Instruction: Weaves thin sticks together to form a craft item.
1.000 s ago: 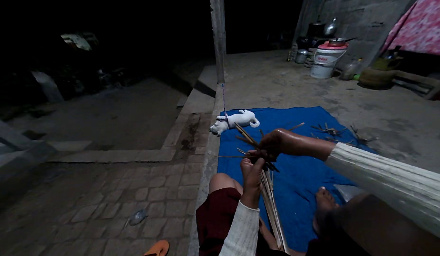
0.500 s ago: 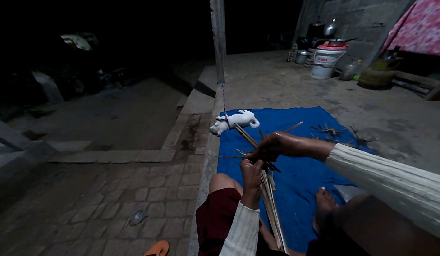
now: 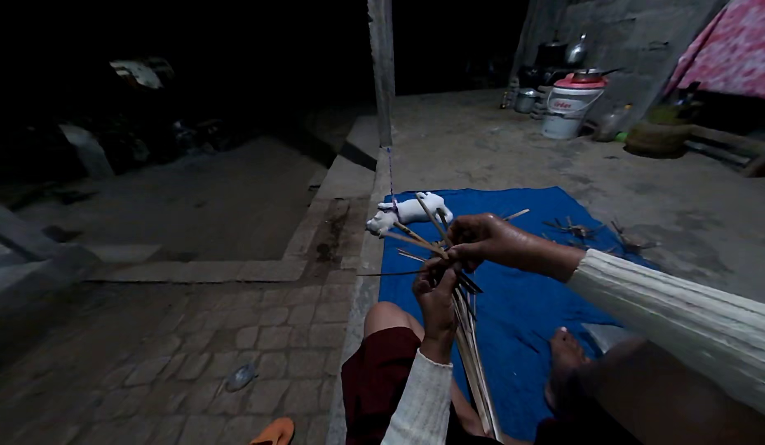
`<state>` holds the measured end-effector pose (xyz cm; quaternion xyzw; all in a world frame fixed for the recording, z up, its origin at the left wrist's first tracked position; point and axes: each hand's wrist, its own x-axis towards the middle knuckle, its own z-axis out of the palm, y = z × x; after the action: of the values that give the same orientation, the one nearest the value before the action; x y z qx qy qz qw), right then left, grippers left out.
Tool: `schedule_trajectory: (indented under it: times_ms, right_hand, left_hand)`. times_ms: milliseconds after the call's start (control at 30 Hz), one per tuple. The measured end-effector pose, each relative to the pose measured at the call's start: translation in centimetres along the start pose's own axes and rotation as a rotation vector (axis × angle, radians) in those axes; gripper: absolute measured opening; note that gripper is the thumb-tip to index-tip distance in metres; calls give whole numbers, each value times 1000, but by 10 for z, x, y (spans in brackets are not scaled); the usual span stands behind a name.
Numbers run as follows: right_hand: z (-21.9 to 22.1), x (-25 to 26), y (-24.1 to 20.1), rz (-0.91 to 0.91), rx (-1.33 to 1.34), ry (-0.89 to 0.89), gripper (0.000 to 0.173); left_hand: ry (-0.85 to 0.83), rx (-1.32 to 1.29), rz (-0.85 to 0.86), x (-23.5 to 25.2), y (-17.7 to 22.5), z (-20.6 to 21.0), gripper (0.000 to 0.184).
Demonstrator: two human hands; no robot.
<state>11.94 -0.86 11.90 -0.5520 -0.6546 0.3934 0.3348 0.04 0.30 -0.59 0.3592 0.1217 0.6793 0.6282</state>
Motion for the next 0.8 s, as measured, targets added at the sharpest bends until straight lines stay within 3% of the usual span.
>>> schedule_trajectory:
  times_ms: [100,400,533,800]
  right_hand:
    - [0,1,1,-2,2,1,7]
    - [-8,-1,3,-62,-108,-151,8]
    - [-9,1,9,-40,-113,-139,14]
    - [0,-2,0,-63,-135,-52,13]
  left_hand:
    - [-55,-13,55,-1,-1,1,18]
    - [-26,50,-107,3,3,4,11]
    - [-18,82,-143,2,3,3,15]
    - [-15,-21,-52,2,-1,-1,14]
